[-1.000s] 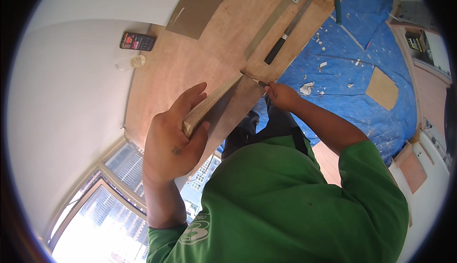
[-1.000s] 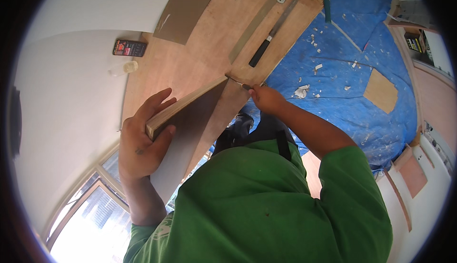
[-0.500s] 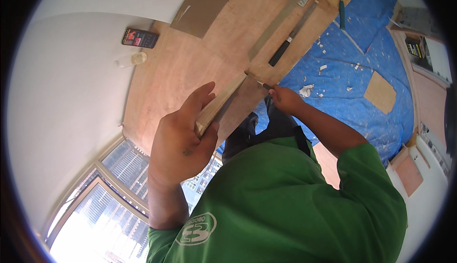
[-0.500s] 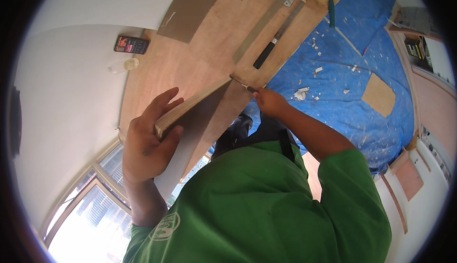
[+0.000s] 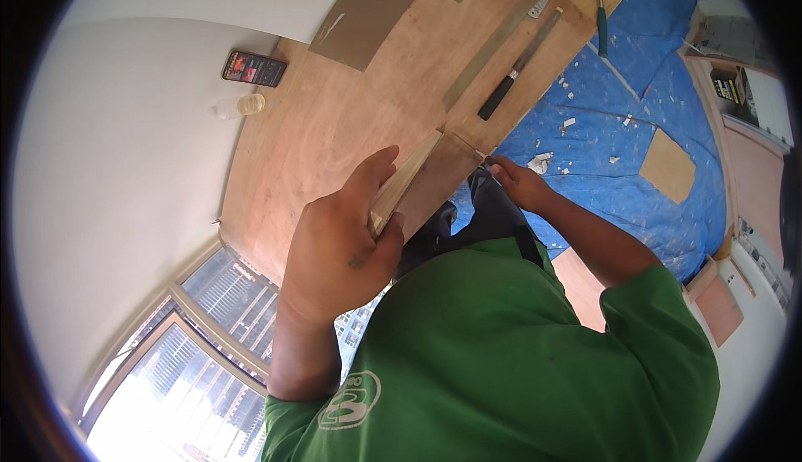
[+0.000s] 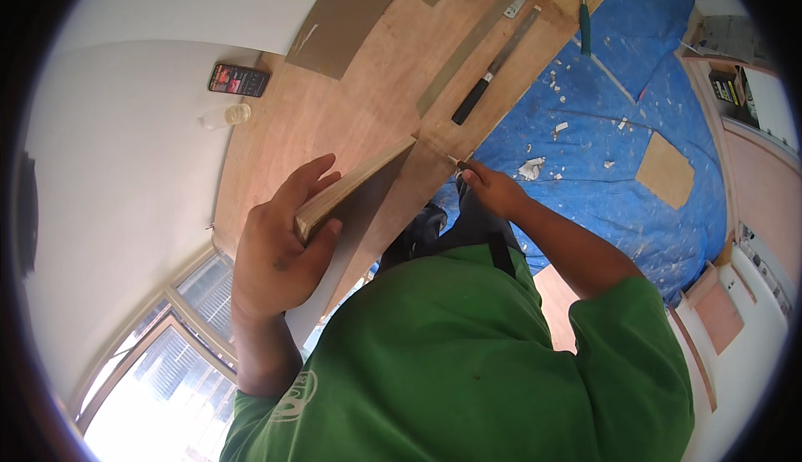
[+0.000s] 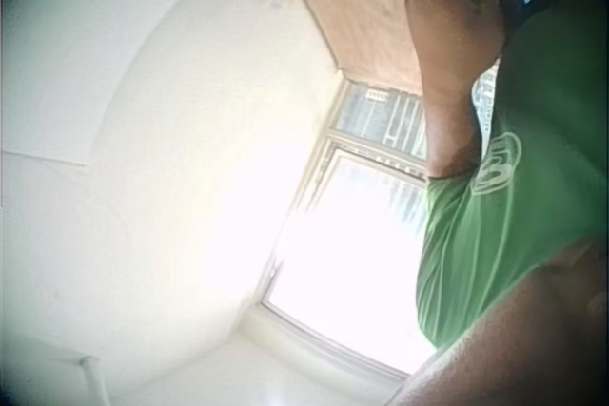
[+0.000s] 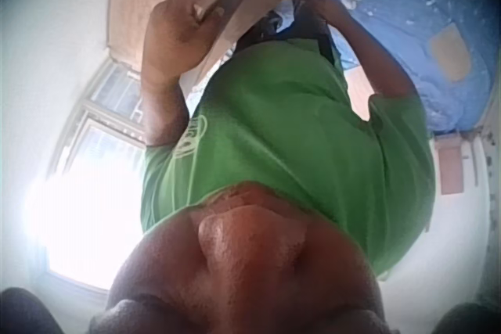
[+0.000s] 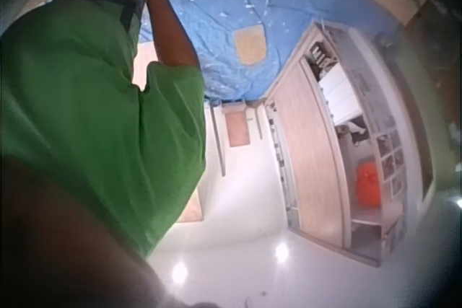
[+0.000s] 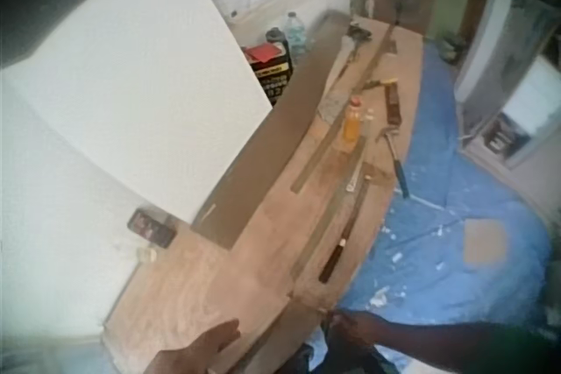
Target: The person cuts a white laminated board using a utility knife and a metal ruler, then files the edges with a hand file and taps the board with a hammer. The person flips the board and repeats cutting and filing on the opposite side.
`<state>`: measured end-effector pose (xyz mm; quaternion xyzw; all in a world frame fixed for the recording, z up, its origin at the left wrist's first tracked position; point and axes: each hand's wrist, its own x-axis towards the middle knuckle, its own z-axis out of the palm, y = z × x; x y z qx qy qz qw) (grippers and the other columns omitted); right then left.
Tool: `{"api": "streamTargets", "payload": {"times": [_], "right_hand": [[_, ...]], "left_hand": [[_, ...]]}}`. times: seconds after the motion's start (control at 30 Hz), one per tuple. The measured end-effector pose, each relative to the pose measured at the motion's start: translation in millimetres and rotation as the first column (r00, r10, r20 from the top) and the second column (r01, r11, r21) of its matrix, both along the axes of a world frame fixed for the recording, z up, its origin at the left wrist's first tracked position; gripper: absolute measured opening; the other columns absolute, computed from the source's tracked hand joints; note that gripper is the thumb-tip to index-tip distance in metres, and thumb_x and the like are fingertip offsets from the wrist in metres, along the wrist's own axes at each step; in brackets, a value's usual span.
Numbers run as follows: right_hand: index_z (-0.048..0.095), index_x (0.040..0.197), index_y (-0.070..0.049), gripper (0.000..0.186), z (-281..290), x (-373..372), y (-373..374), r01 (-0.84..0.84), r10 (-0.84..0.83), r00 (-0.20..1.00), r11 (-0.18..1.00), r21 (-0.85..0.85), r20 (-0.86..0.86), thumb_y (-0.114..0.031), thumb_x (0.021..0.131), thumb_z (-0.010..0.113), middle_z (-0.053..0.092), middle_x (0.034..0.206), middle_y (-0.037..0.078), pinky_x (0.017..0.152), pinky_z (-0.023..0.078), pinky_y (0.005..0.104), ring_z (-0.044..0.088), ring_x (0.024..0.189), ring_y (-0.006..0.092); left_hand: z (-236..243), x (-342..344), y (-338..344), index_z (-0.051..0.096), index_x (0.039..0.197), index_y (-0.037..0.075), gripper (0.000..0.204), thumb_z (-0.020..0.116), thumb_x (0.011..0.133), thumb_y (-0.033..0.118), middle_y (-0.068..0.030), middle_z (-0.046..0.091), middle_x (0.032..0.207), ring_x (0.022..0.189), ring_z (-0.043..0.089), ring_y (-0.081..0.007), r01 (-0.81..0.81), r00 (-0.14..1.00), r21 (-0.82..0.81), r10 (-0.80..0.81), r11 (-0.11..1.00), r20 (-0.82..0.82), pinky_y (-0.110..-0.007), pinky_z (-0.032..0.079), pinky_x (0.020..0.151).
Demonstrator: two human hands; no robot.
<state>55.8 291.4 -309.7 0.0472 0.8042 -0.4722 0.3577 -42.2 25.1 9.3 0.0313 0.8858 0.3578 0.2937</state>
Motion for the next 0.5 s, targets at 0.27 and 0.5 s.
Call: {"api": "streamTargets", "payload": {"times": [0.27, 0.5], "right_hand": [[0.064, 0.117, -0.002, 0.042, -31.6, -12.7, -38.0, -0.025, 0.022, 0.996, 0.999, -0.034, -0.087, -0.039, 0.109, 0.047, 0.069, 0.101, 0.027, 0.084, 0.05, 0.0525, 0.067, 0.097, 0.0452], [0.064, 0.112, -0.001, 0.04, -39.1, -23.6, -35.4, -0.082, 0.08, 0.99, 0.997, -0.014, -0.112, -0.037, 0.108, 0.047, 0.069, 0.095, 0.028, 0.082, 0.051, 0.0536, 0.067, 0.092, 0.0474]], "left_hand": [[-0.7, 3.1, 5.4, 0.053, 0.146, 0.0, 0.065, 0.063, 0.082, -0.004, -0.0313, 0.071, 0.121, 0.127, 0.066, -0.039, 0.002, 1.0, -0.009, -0.002, 1.0, -0.025, -0.04, 0.049, 0.106], [-5.8, 5.4, 3.6, 0.053, 0.143, 0.001, 0.065, 0.066, 0.08, -0.001, -0.0263, 0.071, 0.121, 0.087, 0.075, -0.0402, 0.074, 0.992, -0.027, -0.077, 0.997, -0.102, -0.042, 0.059, 0.079]]}}
